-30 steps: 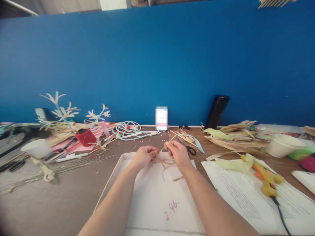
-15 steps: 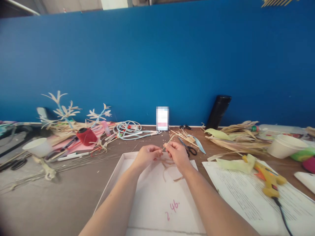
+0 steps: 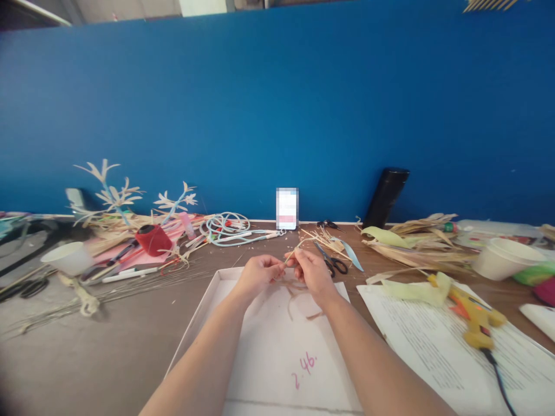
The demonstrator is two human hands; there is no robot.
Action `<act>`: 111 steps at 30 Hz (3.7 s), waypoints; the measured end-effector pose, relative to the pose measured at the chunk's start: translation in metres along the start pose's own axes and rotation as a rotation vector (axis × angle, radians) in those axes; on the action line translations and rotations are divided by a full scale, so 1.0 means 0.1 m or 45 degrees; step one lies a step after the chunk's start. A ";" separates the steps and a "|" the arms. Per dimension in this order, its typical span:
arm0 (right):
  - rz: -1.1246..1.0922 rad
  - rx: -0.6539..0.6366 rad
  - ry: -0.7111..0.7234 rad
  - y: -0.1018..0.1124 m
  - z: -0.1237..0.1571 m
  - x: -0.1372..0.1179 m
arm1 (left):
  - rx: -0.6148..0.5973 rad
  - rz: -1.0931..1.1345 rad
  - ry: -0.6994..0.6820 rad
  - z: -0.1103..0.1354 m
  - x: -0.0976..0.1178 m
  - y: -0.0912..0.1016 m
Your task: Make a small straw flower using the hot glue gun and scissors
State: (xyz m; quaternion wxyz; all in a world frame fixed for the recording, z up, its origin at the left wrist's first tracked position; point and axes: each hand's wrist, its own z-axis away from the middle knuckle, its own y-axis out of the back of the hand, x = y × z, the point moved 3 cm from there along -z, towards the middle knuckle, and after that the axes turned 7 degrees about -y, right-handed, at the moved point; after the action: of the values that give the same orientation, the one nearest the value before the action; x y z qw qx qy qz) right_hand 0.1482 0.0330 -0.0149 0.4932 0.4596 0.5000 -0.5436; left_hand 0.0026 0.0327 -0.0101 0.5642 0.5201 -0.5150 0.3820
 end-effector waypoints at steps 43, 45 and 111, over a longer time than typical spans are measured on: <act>0.045 0.112 0.092 0.06 -0.02 -0.02 | 0.037 -0.110 -0.010 -0.01 -0.03 0.01; 0.067 0.103 0.102 0.06 -0.02 -0.01 | 0.036 -0.107 -0.009 -0.01 -0.03 0.01; 0.069 0.073 0.077 0.04 0.00 -0.03 | 0.037 -0.169 -0.046 0.00 0.00 0.01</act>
State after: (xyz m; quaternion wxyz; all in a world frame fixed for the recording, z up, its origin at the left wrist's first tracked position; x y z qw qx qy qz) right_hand 0.1522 0.0332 -0.0119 0.4791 0.5032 0.4863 -0.5299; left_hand 0.0017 0.0326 -0.0100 0.5713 0.5679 -0.4840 0.3418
